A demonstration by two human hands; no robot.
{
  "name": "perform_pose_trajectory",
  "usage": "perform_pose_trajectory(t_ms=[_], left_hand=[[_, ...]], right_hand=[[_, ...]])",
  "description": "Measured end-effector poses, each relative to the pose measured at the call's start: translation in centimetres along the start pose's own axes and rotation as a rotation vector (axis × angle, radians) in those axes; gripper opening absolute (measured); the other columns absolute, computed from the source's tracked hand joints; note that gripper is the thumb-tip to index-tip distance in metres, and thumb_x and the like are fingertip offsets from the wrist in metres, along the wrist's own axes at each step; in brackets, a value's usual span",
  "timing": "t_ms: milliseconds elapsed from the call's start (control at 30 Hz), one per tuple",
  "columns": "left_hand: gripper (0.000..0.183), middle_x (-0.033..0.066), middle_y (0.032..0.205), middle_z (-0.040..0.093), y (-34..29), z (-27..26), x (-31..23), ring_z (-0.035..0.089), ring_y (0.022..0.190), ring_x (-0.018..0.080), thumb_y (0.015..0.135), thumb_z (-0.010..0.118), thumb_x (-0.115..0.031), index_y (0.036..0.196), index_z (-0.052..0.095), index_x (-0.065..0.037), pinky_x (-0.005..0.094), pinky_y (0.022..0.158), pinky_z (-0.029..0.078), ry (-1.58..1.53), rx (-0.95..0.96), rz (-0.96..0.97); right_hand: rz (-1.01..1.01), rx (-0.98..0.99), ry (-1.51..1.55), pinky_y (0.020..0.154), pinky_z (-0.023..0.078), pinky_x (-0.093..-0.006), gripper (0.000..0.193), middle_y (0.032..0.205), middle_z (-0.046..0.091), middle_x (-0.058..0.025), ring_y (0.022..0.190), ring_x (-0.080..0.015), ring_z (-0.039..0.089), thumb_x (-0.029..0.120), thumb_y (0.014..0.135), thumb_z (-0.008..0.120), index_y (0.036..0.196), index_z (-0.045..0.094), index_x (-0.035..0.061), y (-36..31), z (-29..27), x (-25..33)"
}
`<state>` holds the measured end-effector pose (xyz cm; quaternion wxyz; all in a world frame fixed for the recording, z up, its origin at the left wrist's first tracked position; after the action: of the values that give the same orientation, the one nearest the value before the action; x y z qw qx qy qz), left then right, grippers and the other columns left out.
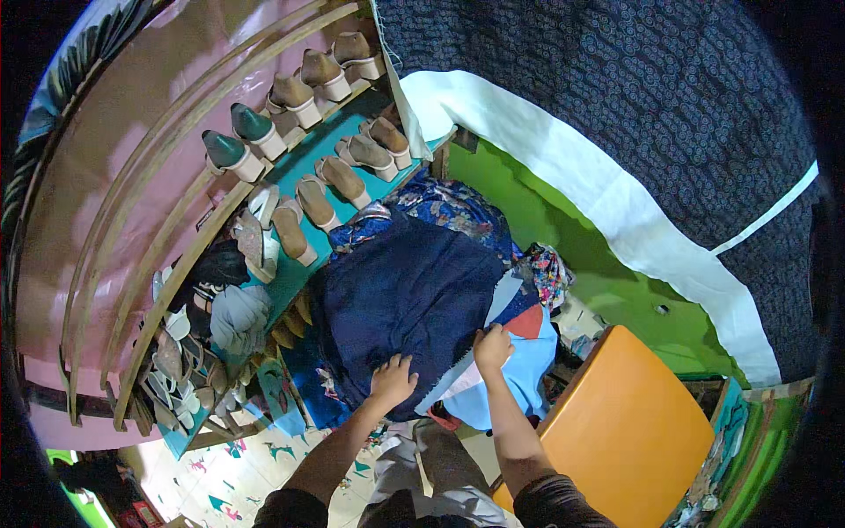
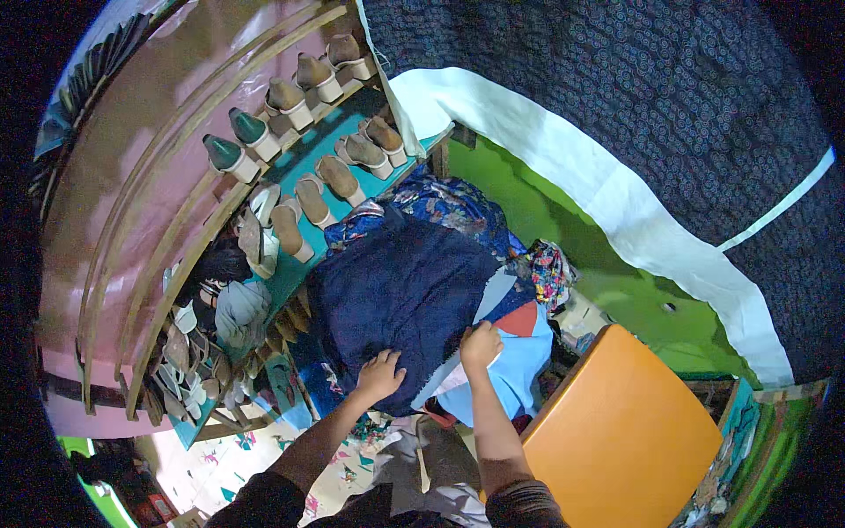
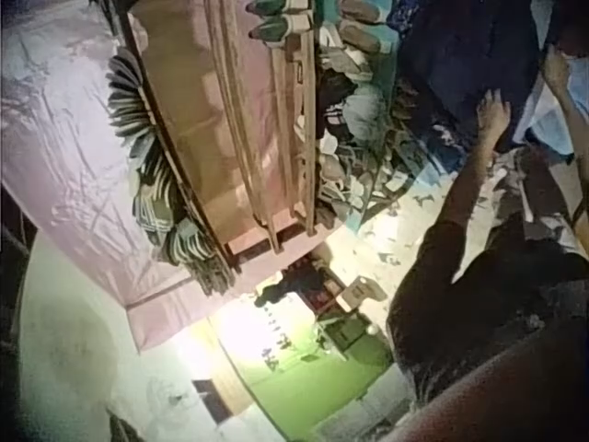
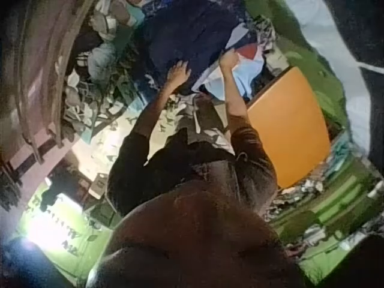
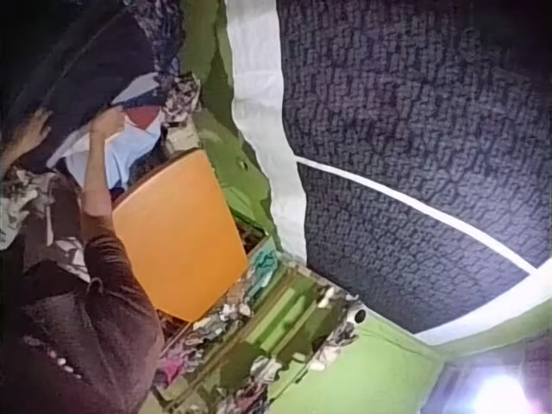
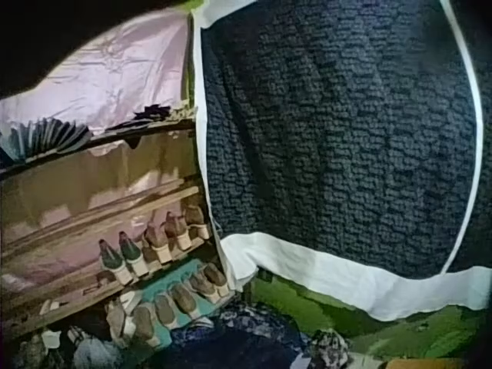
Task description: Fold a piece of fabric on a table and place it on a shelf.
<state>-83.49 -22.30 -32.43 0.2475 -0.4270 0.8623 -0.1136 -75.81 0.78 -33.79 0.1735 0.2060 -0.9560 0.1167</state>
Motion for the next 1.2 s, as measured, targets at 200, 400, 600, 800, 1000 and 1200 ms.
perform_pose_trajectory(t_ms=[200, 400, 600, 800, 1000, 1200], left_hand=[[0.054, 0.0166, 0.128, 0.043, -2.0, -1.1, -0.2, 0.049, 0.111, 0.0350, 0.082, 0.053, -0.037, 0.127, 0.042, -0.007, 0.0435, 0.092, 0.040, -0.068, 0.024, 0.031], [0.073, 0.0180, 0.127, 0.042, -4.8, -4.1, -2.0, 0.045, 0.114, 0.0361, 0.072, 0.064, -0.042, 0.128, 0.037, -0.004, 0.0454, 0.092, 0.039, -0.003, -0.120, 0.050], [0.028, 0.0186, 0.070, 0.062, -9.1, -9.1, -1.5, 0.061, 0.063, 0.0378, 0.078, 0.052, -0.014, 0.104, 0.055, -0.005, 0.0476, 0.059, 0.049, -0.130, -0.473, 0.064], [0.027, 0.0177, 0.074, 0.063, -14.3, -11.3, 0.0, 0.062, 0.067, 0.0351, 0.075, 0.053, -0.013, 0.100, 0.057, -0.005, 0.0462, 0.060, 0.049, -0.105, -0.462, 0.179], [0.017, 0.0168, 0.076, 0.064, -19.7, -10.5, -1.7, 0.062, 0.065, 0.0339, 0.077, 0.050, -0.013, 0.090, 0.057, -0.005, 0.0457, 0.057, 0.050, -0.071, -0.419, 0.379], [0.029, 0.0108, 0.102, 0.061, -23.0, -11.2, -3.8, 0.058, 0.096, 0.0289, 0.081, 0.054, -0.021, 0.106, 0.057, -0.006, 0.0388, 0.082, 0.046, -0.218, -0.218, 0.763]], right_hand=[[-0.278, 0.153, 0.403, 0.070, 0.041, -0.0459, 0.021, 0.083, 0.057, -0.0220, 0.081, -0.0375, 0.056, 0.017, 0.085, 0.050, 0.097, 0.048, 0.0005, -4.8, -0.3, 4.4], [-0.284, 0.360, 0.907, 0.057, 0.040, -0.0330, 0.017, 0.068, 0.048, -0.0095, 0.060, -0.0185, 0.047, 0.019, 0.090, 0.047, 0.096, 0.043, 0.0030, -12.1, -2.8, 8.6], [-0.377, 0.233, 1.027, 0.057, 0.038, -0.0268, 0.019, 0.069, 0.046, -0.0013, 0.058, -0.0104, 0.042, 0.020, 0.090, 0.051, 0.096, 0.045, 0.0029, -15.3, -7.5, 9.9], [0.159, 0.877, 1.016, 0.074, 0.045, -0.0293, 0.075, 0.101, 0.057, -0.0133, 0.092, -0.0209, 0.059, 0.062, 0.081, 0.048, 0.119, 0.042, -0.0019, -21.9, -3.6, 8.1], [-0.044, 0.652, 0.963, 0.064, 0.041, -0.0356, 0.043, 0.081, 0.051, -0.0075, 0.070, -0.0179, 0.049, 0.035, 0.081, 0.061, 0.105, 0.054, 0.0001, -22.7, -1.5, 8.8], [-0.314, -0.174, 0.527, 0.071, 0.043, -0.0403, 0.019, 0.081, 0.058, -0.0204, 0.080, -0.0320, 0.054, 0.006, 0.081, 0.047, 0.094, 0.056, -0.0032, -24.1, -18.2, 6.8]])
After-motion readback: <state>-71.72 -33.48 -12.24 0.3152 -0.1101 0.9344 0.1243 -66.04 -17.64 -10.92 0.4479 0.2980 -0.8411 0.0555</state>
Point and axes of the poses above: each hand's wrist, its own y-axis towards the middle knuckle, its own z-axis out of the palm, x = y × z, the point moved 9 cm from there along y, towards the middle knuckle
